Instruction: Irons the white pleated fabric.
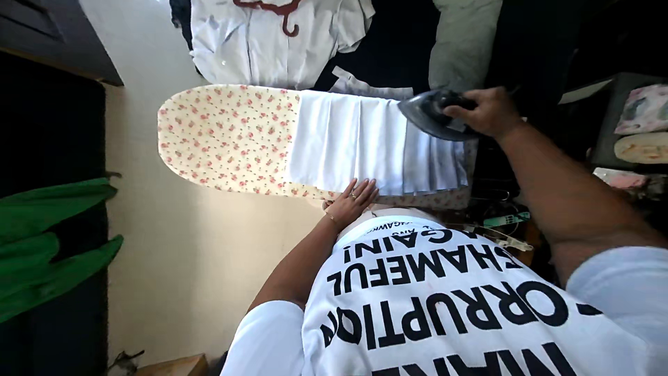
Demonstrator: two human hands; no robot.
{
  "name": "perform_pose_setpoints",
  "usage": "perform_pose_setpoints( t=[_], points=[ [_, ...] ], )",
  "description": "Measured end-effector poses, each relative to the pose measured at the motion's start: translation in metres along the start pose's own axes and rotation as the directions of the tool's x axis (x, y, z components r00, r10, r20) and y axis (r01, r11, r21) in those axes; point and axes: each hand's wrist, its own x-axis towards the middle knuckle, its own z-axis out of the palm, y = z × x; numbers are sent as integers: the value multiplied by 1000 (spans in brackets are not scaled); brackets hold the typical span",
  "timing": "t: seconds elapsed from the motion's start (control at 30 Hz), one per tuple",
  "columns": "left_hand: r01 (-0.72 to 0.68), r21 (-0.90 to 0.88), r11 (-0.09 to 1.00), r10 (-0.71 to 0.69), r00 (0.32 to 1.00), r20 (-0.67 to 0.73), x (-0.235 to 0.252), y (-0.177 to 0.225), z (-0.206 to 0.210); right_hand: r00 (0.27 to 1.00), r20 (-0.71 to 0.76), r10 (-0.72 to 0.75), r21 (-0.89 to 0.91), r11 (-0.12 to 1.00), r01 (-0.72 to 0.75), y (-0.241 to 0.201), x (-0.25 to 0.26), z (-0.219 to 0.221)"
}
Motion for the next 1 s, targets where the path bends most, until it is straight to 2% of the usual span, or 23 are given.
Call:
perform_pose_setpoints(
  t=[0.1,0.23,0.43,0.6,0.73,0.87,1.0],
  points=[
    [23,-11,1000,-23,1000,-1,-1,4,4,988,95,-119,-57,991,125,-8,30,23],
    [53,-33,998,-54,998,-34,0,7,6,963,240,-124,-61,988,142,-4,40,42],
    [57,-34,998,-61,991,-116,-6,8,15,911,405,-79,-46,993,106,-7,-7,45],
    [39,-4,999,-39,984,-172,-9,7,16,874,464,-145,-31,983,180,-7,-58,60],
    [43,26,999,-37,981,-193,-13,8,16,837,530,-136,-29,984,178,-11,-80,65],
    [46,32,998,-37,969,-245,-16,9,20,841,527,-123,-50,983,175,-15,-86,69],
    [45,28,999,-38,976,-216,-16,8,20,868,488,-86,-59,990,131,-14,-94,71]
  ],
)
